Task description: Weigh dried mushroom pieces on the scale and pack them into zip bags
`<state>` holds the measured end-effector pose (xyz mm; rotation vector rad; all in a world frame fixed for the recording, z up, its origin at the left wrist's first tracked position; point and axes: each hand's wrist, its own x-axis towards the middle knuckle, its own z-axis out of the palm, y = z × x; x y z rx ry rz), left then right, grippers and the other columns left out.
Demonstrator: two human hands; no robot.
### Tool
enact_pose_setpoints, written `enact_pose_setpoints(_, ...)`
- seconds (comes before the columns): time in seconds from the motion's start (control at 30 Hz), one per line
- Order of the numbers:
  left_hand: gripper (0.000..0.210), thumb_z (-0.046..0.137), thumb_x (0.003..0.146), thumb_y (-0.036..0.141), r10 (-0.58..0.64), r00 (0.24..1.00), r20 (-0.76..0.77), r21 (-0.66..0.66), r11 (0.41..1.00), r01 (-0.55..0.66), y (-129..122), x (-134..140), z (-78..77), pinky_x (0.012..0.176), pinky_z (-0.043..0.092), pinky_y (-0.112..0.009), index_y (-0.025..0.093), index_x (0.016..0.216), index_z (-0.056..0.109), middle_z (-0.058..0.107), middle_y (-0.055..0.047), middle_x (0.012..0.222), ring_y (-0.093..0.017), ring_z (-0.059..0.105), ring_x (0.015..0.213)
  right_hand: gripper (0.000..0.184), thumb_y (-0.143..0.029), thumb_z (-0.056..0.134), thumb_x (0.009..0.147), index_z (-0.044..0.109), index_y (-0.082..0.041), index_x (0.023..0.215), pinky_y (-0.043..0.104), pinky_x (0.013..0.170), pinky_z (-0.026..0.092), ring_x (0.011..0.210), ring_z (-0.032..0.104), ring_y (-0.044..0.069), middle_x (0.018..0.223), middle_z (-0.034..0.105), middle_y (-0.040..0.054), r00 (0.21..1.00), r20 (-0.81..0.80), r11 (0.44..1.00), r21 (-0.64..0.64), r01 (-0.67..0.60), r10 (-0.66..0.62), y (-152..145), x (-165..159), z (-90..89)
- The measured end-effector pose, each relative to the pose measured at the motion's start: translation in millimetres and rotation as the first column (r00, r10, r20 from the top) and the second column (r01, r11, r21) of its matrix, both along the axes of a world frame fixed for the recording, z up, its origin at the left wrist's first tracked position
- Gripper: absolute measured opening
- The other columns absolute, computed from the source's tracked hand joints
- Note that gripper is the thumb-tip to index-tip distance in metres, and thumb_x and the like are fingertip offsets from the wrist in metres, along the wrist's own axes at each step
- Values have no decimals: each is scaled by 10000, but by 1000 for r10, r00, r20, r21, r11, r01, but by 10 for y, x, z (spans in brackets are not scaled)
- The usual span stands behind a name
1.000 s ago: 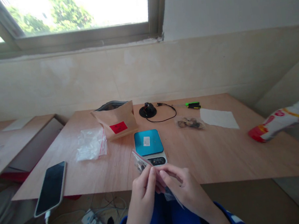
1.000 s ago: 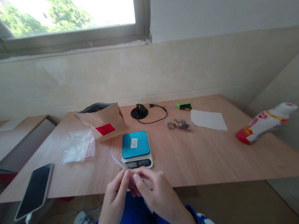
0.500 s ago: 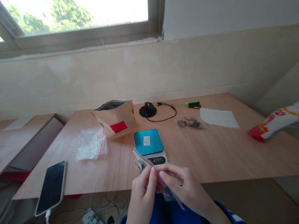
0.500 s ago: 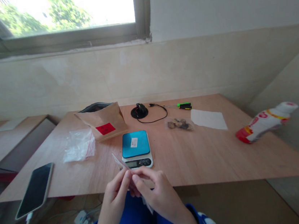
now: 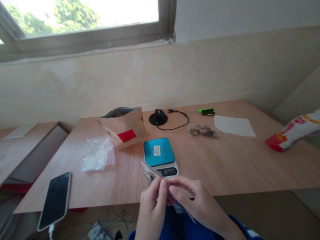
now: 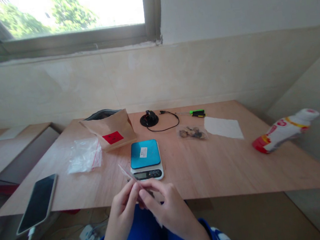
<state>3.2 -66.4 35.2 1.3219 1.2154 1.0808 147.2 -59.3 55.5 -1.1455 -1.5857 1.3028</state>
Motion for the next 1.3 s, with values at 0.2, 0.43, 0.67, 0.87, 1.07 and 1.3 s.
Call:
enact_pose_setpoints(0.2, 375, 393, 956, 425, -29, 1000, 2, 3, 1000, 29, 11, 14, 9, 626, 482, -232, 174, 752, 582, 634, -20, 708, -127, 581, 624, 325, -370, 453, 962, 719, -195, 1029, 237, 764, 533, 827, 691, 163, 904, 744, 42, 997, 68, 998, 64, 31, -35, 9, 26, -9)
enact_pose_setpoints(0.43, 400, 473, 893, 532, 190, 975, -112, 71, 981, -183, -59, 12, -167, 866, 513, -311, 195, 1006, 655, 700, -95, 1054, -211, 653, 963, 318, -383, 552, 910, 678, -197, 1135, 264, 827, 564, 918, 703, 182, 1049, 735, 67, 1000, -7, 1000, -2, 2, -2, 5, 24, -22)
enact_pose_setpoints(0.67, 482, 478, 860, 593, 230, 965, -125, 77, 972, -222, -107, 10, -215, 891, 513, -332, 196, 1073, 648, 690, -116, 1107, -233, 651, 1014, 288, -342, 556, 898, 681, -207, 1120, 277, 873, 555, 958, 701, 186, 1059, 735, 59, 991, 131, 998, 61, 6, -14, -25, 39, 37)
enact_pose_setpoints(0.87, 386, 353, 958, 465, 101, 988, -115, 112, 990, -88, -28, 35, -18, 735, 493, -261, 184, 833, 586, 641, -47, 802, -157, 608, 759, 311, -307, 524, 911, 659, -196, 1168, 284, 884, 558, 982, 701, 194, 1103, 726, 68, 991, 137, 998, 60, -11, 3, -31, 51, 20)
enact_pose_setpoints(1.07, 342, 411, 955, 423, 32, 998, -58, 76, 997, -27, -2, 28, -5, 604, 431, -215, 176, 774, 563, 575, -4, 691, -115, 544, 634, 304, -313, 483, 936, 721, -206, 1092, 234, 763, 577, 863, 733, 187, 998, 763, 47, 972, 175, 982, 140, 131, -154, 49, 104, -59)
enact_pose_setpoints(1.3, 416, 501, 889, 509, 126, 983, 132, -67, 991, -118, 38, 111, -19, 572, 462, -237, 159, 671, 560, 567, -8, 613, -124, 557, 572, 198, -262, 598, 867, 780, -235, 942, 199, 736, 589, 811, 744, 172, 913, 777, 5, 983, 29, 975, 135, 177, -182, 37, 69, -89)
